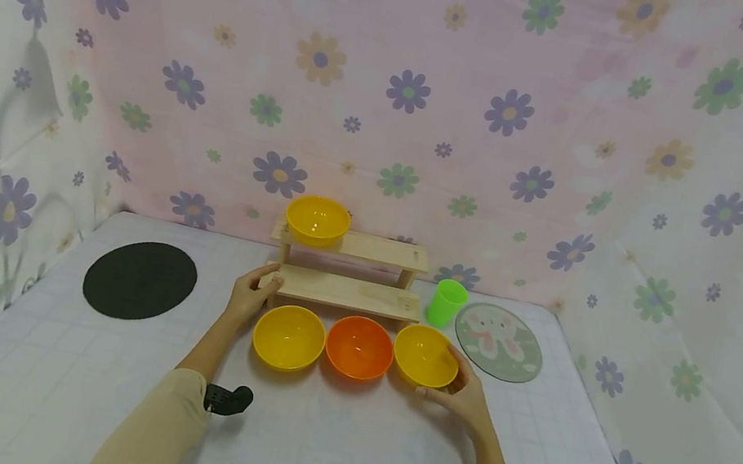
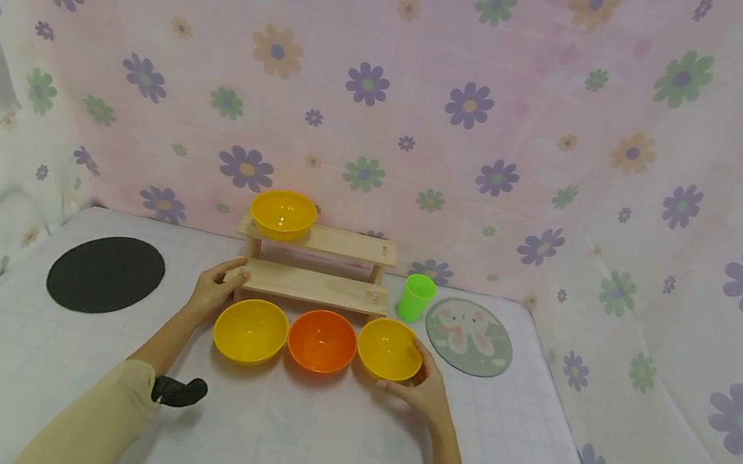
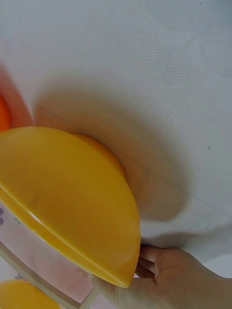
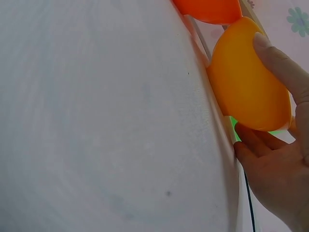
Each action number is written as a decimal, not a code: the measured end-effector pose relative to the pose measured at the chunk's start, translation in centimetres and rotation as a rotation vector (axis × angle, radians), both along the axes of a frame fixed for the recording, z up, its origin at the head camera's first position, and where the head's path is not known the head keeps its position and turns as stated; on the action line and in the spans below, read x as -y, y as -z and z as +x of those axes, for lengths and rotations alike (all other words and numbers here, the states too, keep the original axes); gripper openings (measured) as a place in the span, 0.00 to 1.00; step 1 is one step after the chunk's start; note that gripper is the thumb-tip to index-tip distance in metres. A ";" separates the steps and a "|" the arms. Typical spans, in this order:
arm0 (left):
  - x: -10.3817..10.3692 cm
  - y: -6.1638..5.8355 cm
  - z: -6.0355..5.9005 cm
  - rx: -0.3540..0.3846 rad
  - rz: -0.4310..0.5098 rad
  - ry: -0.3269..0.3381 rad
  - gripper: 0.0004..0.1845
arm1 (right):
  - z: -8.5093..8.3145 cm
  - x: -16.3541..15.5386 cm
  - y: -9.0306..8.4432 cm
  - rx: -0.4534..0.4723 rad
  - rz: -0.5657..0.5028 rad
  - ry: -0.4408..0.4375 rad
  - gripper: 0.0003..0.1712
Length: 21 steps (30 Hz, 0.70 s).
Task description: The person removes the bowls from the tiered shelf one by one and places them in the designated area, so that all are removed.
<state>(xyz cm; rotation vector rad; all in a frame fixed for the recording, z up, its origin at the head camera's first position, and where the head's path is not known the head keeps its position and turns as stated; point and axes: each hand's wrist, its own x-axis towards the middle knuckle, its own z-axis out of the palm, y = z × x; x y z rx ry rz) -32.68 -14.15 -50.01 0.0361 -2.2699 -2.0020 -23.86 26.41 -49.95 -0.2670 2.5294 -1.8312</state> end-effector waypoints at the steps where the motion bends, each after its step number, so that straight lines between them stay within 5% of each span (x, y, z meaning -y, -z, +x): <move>1: 0.0 0.1 -0.1 -0.002 -0.002 -0.001 0.25 | 0.1 0.0 -0.1 0.006 0.000 -0.003 0.53; 13: 0.0 0.4 -0.3 0.002 -0.005 -0.014 0.25 | -0.8 -0.1 -2.1 0.026 0.209 0.009 0.53; 21: 0.0 0.5 -0.3 -0.010 -0.018 -0.021 0.25 | -2.7 0.5 -4.9 -0.163 0.265 0.029 0.54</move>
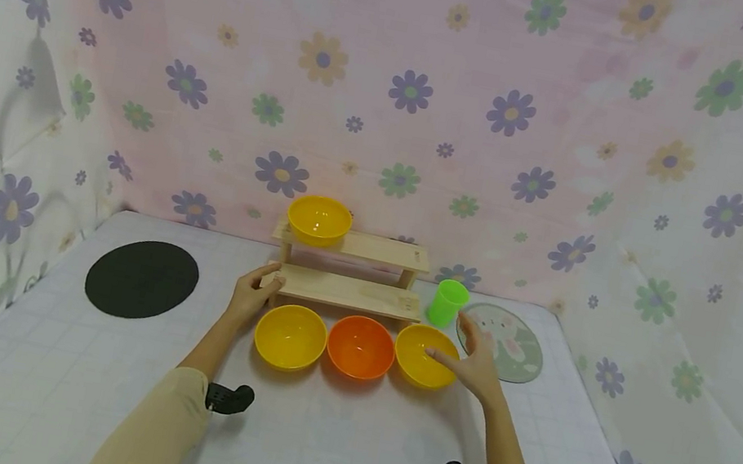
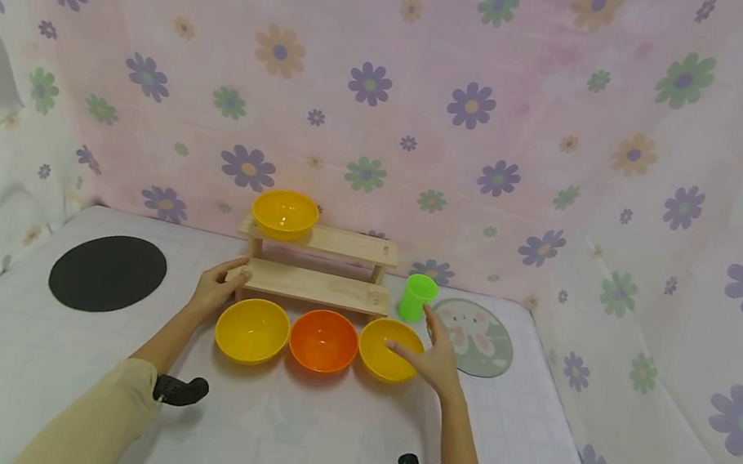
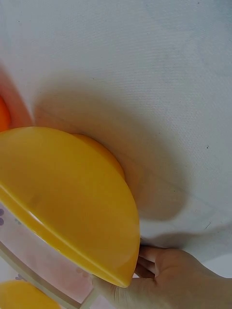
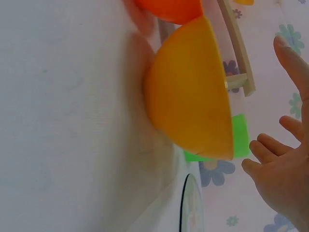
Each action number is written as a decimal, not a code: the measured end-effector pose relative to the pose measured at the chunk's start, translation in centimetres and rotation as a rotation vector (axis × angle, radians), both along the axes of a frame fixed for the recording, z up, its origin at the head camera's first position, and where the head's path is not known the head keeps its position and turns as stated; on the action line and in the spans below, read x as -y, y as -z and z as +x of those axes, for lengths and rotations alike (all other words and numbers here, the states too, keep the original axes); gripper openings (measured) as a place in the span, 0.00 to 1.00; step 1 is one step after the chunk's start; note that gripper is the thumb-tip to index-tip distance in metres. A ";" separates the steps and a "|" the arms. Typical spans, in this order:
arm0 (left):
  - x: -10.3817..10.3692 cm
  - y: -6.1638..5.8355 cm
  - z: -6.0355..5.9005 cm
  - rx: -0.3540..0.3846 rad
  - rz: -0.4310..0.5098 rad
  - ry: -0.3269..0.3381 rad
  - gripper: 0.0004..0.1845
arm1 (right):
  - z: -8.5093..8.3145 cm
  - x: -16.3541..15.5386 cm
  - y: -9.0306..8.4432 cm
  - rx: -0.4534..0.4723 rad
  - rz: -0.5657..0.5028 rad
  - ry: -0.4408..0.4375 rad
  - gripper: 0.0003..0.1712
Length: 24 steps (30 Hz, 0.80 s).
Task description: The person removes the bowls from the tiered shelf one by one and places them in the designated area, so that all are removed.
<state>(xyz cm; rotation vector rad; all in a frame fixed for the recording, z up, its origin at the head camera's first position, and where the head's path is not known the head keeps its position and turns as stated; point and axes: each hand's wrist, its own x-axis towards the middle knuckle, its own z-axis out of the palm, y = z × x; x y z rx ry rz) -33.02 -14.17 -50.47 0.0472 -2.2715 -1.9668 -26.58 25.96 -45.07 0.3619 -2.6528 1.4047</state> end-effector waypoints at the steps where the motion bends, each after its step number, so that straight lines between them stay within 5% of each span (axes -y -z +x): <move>1: 0.0 0.0 0.0 0.002 0.008 -0.002 0.25 | -0.3 0.1 -0.4 -0.015 0.002 -0.003 0.53; 11: 0.0 -0.1 0.0 0.003 0.003 0.002 0.25 | -3.3 2.3 -4.5 -0.021 -0.083 -0.078 0.50; 18: 0.0 -0.2 0.1 0.000 0.032 0.005 0.24 | -3.7 6.1 -8.1 -0.015 -0.151 -0.195 0.48; 24: 0.0 -0.2 0.1 -0.006 0.045 -0.001 0.24 | -5.7 8.4 -9.1 -0.005 -0.214 -0.245 0.45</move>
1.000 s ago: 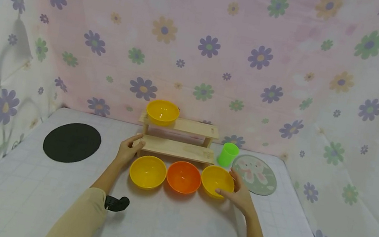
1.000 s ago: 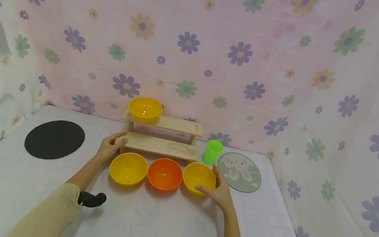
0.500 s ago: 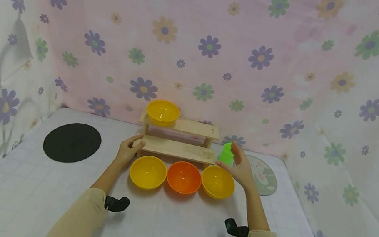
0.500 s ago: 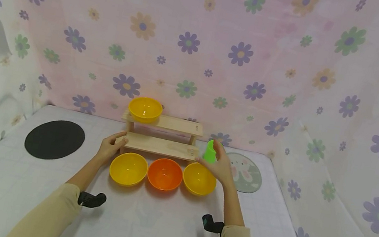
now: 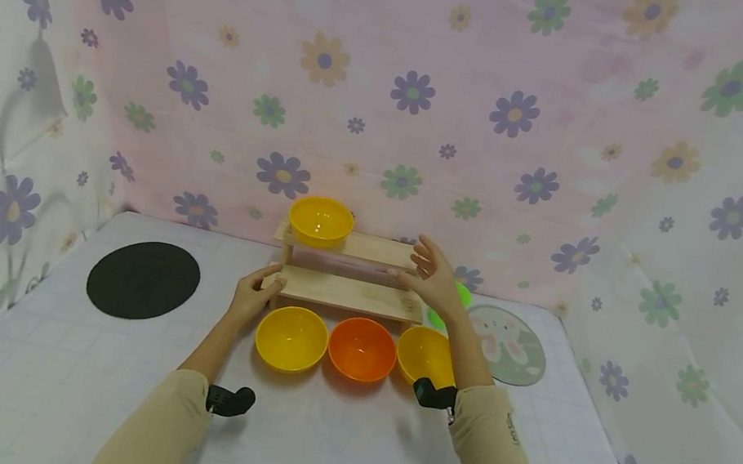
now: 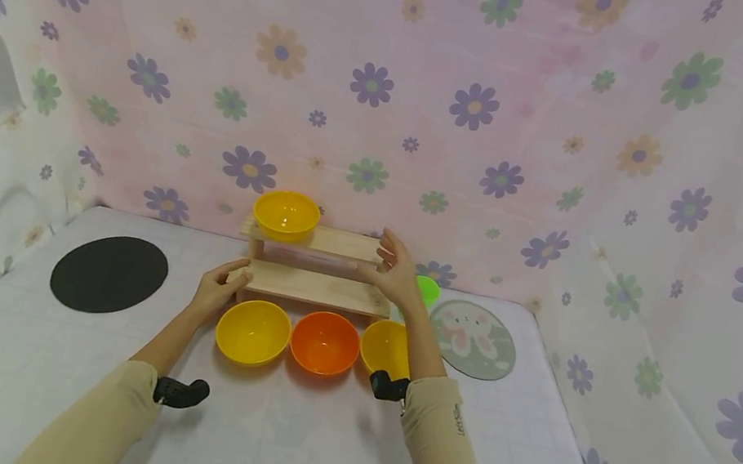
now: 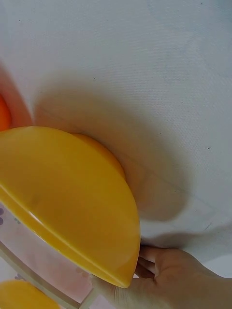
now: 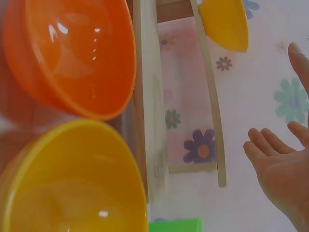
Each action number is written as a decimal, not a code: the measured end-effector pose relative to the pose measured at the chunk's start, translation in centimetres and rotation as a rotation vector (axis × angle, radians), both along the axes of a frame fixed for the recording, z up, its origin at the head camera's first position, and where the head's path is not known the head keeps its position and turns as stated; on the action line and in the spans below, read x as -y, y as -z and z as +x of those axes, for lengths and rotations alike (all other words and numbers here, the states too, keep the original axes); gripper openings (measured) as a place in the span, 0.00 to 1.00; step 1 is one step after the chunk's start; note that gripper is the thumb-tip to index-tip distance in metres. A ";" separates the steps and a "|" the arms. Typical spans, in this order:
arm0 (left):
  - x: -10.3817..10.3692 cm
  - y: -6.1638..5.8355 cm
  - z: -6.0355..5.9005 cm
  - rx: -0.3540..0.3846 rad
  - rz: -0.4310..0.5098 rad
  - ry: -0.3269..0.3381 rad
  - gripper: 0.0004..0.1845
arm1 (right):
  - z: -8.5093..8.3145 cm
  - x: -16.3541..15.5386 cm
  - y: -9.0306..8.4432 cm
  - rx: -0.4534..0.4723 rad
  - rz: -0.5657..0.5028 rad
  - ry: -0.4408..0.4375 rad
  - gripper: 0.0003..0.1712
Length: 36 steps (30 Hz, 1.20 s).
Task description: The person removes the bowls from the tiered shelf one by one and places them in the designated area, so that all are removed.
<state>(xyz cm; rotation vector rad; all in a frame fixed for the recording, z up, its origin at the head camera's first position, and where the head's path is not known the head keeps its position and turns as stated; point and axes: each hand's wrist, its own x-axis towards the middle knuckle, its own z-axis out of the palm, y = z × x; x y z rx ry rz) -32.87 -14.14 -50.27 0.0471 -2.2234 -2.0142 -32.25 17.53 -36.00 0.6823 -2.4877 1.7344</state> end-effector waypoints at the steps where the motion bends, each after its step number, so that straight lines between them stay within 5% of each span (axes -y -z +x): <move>1: 0.0 0.0 0.0 0.000 0.008 0.007 0.24 | -0.4 0.3 -0.1 0.006 -0.012 -0.003 0.45; 8: 0.1 0.1 0.0 -0.013 0.028 0.036 0.25 | -2.9 3.0 -0.5 0.041 -0.052 -0.039 0.46; 17: 0.1 0.4 -0.2 -0.018 0.019 0.034 0.25 | -6.5 6.2 1.8 0.079 -0.091 -0.034 0.45; 30: 0.0 0.1 0.0 -0.025 0.061 0.045 0.26 | -6.7 10.2 2.7 0.142 -0.114 -0.061 0.47; 36: 0.0 0.0 0.0 -0.012 -0.001 0.011 0.25 | -6.4 11.5 2.9 0.138 -0.079 -0.080 0.48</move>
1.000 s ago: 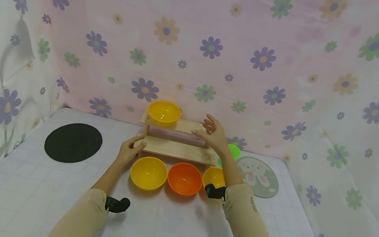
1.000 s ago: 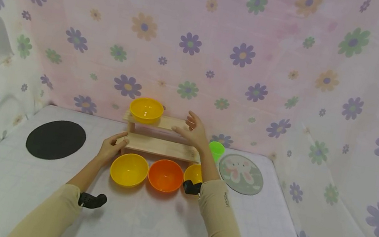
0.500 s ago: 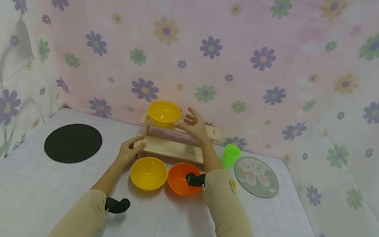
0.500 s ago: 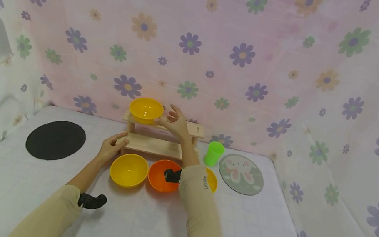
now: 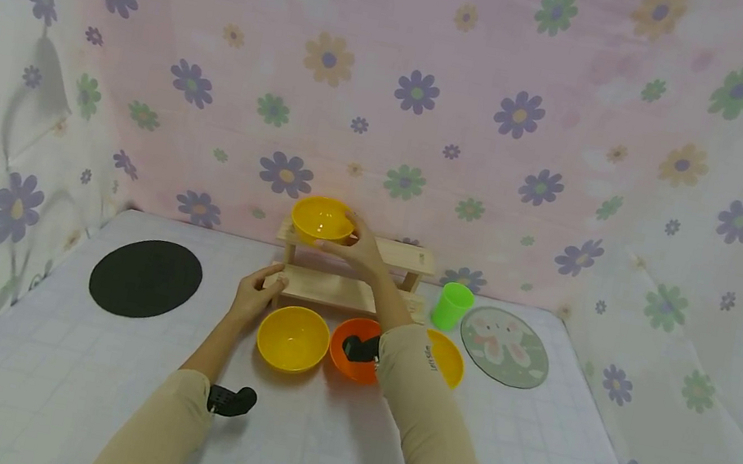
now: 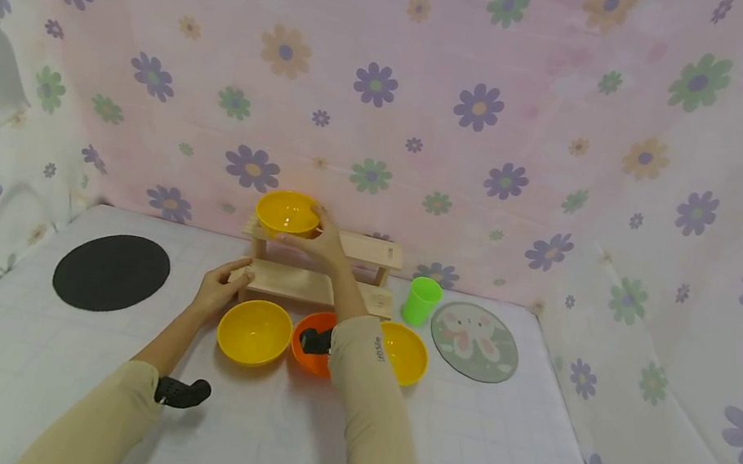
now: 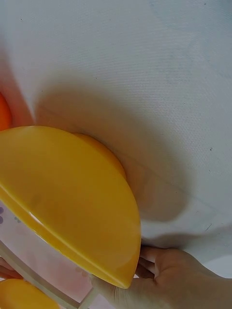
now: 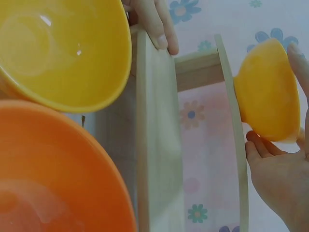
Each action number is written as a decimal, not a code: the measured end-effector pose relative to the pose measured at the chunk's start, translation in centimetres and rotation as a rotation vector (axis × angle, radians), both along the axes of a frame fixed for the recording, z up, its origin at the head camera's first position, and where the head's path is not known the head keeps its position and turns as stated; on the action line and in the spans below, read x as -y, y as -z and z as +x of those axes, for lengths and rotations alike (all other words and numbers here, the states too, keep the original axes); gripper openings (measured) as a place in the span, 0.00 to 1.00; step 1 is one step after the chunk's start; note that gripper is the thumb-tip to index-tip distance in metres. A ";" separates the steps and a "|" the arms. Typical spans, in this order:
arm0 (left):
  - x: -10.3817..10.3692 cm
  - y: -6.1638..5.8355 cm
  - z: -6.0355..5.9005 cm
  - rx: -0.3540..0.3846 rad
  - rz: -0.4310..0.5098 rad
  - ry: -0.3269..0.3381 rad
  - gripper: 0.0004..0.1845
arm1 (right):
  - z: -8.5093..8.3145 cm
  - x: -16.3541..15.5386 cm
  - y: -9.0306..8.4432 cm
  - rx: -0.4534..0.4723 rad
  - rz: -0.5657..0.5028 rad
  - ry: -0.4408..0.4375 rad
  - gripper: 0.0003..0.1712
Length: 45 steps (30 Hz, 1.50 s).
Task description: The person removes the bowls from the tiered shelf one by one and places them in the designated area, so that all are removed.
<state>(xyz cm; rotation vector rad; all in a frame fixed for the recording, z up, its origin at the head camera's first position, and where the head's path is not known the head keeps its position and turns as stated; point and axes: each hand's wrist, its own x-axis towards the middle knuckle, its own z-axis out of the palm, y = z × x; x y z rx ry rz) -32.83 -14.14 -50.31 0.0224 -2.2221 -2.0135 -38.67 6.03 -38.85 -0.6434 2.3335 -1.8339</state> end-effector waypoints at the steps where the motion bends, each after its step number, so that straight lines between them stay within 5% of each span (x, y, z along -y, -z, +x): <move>1: 0.0 0.0 0.0 0.001 -0.013 -0.007 0.25 | 0.0 0.1 0.1 0.002 0.008 0.008 0.49; 9: 0.0 0.1 -0.1 -0.015 -0.005 -0.013 0.24 | 0.1 0.4 0.6 -0.005 0.052 0.101 0.51; 25: -0.1 -0.1 0.0 0.002 -0.038 -0.026 0.24 | 1.2 -0.8 0.6 -0.004 0.035 0.107 0.49; 32: 0.0 -0.1 -0.1 0.019 -0.056 -0.029 0.24 | 1.9 -1.7 0.5 -0.011 -0.021 0.047 0.49; 45: 0.1 -0.1 -0.2 0.030 -0.059 -0.002 0.25 | 3.2 -3.5 0.2 -0.050 0.035 -0.002 0.50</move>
